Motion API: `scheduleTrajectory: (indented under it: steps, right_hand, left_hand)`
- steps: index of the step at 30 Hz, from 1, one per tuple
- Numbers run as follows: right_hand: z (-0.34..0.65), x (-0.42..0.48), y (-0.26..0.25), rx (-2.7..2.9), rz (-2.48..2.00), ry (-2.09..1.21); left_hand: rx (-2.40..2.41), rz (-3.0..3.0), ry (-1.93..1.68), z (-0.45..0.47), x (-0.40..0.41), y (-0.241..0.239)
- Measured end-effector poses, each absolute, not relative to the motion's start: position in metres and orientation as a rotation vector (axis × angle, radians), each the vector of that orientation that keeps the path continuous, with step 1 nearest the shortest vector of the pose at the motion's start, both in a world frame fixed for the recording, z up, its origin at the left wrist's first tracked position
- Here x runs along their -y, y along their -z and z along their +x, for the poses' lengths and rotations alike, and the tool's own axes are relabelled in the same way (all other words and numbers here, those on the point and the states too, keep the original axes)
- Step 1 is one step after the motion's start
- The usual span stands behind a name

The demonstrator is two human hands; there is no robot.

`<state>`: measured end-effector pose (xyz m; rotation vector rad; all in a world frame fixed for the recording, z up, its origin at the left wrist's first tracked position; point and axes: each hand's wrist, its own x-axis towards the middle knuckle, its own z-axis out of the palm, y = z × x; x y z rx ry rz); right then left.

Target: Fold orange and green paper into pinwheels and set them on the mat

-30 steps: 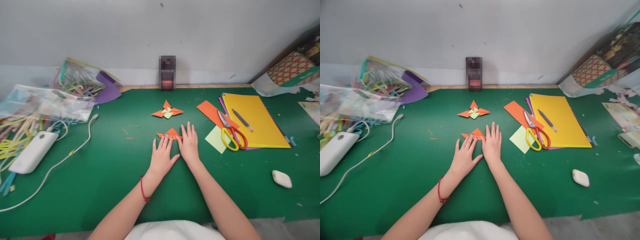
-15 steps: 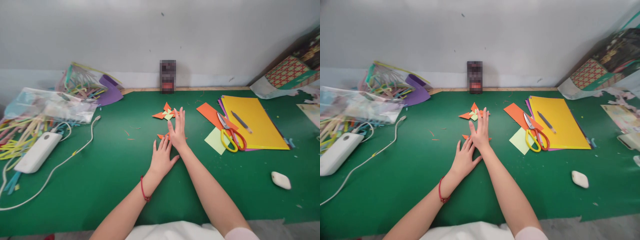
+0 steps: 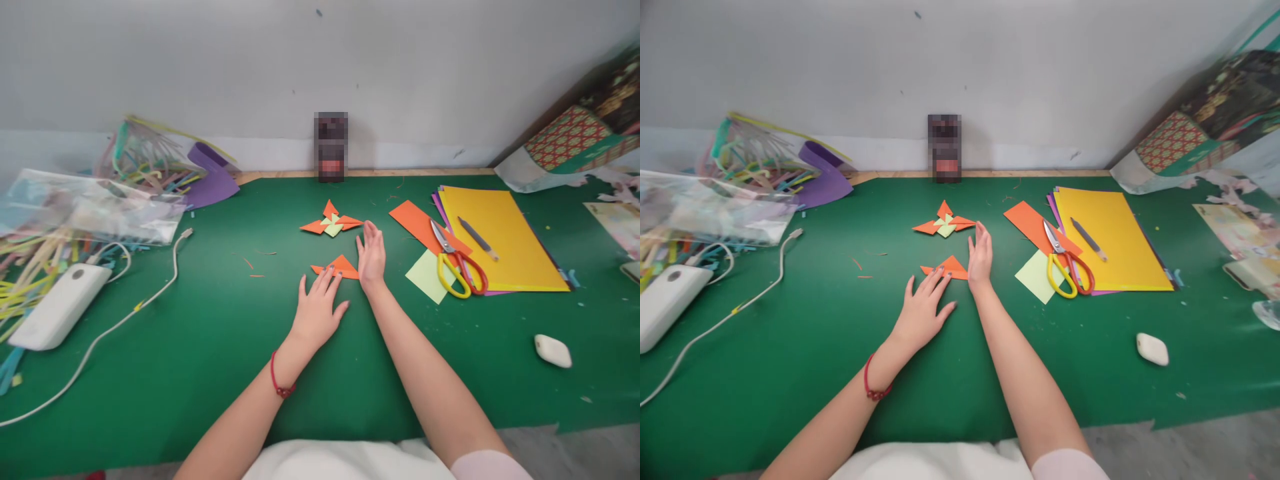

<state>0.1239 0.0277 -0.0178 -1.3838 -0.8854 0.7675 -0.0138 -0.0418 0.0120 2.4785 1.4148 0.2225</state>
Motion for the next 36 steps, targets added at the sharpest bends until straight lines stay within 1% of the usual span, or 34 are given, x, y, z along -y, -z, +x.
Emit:
scheduleTrajectory:
  steps: [5,7,9,13,17,20,29,32,36]
  right_hand:
    - [0.12,-0.027,0.02,0.753,-1.137,-0.824]
    - [0.118,-0.028,0.022,0.728,-1.101,-0.825]
    - [0.117,-0.03,0.025,0.735,-1.099,-0.816]
    - [0.116,-0.035,0.029,0.747,-1.122,-0.8]
    - [0.114,-0.035,0.029,0.767,-1.145,-0.769]
    - [0.114,-0.033,0.029,0.788,-1.146,-0.758]
    - [0.108,-0.039,0.02,0.77,-1.331,-0.574]
    - [0.106,-0.043,0.015,0.751,-1.328,-0.525]
    - [0.11,-0.043,0.018,0.674,-1.276,-0.572]
  left_hand:
    - [-1.536,2.283,-0.427,-0.004,0.013,-0.028]
    - [-1.571,2.311,-0.497,0.009,-0.003,-0.032]
    - [-1.481,2.433,-0.536,0.026,-0.017,-0.031]
    - [-1.466,2.613,-0.476,0.05,-0.037,-0.016]
    - [-1.503,2.672,-0.424,0.052,-0.042,0.0]
    - [-1.523,2.672,-0.373,0.051,-0.041,0.002]
    - [-1.586,2.624,-0.293,0.051,-0.045,0.008]
    - [-1.562,2.621,-0.311,0.052,-0.045,0.01]
    - [-1.498,2.502,-0.463,0.051,-0.046,0.01]
